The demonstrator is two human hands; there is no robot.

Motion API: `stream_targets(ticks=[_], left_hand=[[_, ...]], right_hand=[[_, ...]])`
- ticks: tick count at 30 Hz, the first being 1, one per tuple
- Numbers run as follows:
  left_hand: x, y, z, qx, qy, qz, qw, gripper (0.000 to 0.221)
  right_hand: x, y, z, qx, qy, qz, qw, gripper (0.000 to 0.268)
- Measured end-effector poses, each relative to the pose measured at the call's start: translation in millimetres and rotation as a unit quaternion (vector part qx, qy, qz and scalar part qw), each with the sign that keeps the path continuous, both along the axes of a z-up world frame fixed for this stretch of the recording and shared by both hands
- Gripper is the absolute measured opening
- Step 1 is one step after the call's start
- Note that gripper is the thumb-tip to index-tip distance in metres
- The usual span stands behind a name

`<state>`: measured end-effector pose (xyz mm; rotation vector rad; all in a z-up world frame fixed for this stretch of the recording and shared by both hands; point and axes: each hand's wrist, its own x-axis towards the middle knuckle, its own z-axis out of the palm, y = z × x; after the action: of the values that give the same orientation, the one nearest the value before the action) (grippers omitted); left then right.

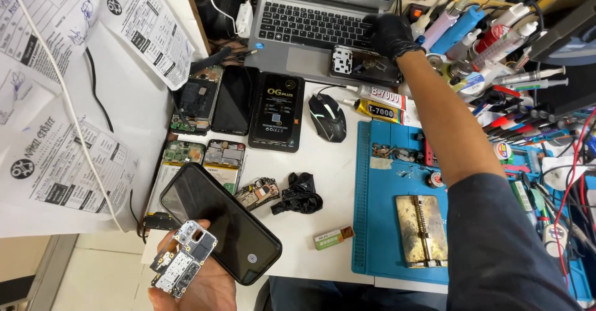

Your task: A technician is inspecting a mobile phone motherboard at a repair station, using a laptop and a smartphone for reference.

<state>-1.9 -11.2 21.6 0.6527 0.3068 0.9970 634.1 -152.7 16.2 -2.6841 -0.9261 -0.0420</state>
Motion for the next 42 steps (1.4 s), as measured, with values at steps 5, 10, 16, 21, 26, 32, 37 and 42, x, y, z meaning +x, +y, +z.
stream_targets(ticks=[5, 10, 16, 21, 26, 32, 37, 42], left_hand=[[-8, -6, 18, -0.018, 0.006, -0.017, 1.0, 0.069], [-18, -18, 43, -0.026, -0.03, -0.065, 0.997, 0.067], [-28, -42, 69, 0.0, -0.097, -0.074, 0.993, 0.07], [-40, -54, 82, 0.009, -0.161, -0.145, 0.976, 0.065], [-45, -61, 83, 0.021, -0.164, -0.152, 0.974, 0.06], [-38, -65, 91, 0.01, -0.149, -0.163, 0.975, 0.069], [-35, -69, 93, -0.011, -0.133, -0.196, 0.972, 0.074], [-29, -70, 94, 0.009, -0.106, -0.169, 0.98, 0.074]], right_hand=[[-74, 12, 9, 0.152, -0.116, 0.071, 0.979, 0.053], [-207, 17, -16, 0.234, -0.093, 0.213, 0.944, 0.053], [-280, 22, -52, 0.169, -0.199, 0.156, 0.953, 0.059], [-300, 34, -65, 0.212, -0.177, 0.032, 0.961, 0.076], [-283, 35, -95, 0.131, -0.233, 0.037, 0.963, 0.054], [-287, 37, -79, 0.08, -0.236, 0.0, 0.969, 0.052], [-278, 39, -89, 0.05, -0.255, 0.031, 0.965, 0.061], [-275, 39, -99, 0.07, -0.236, 0.025, 0.969, 0.067]])
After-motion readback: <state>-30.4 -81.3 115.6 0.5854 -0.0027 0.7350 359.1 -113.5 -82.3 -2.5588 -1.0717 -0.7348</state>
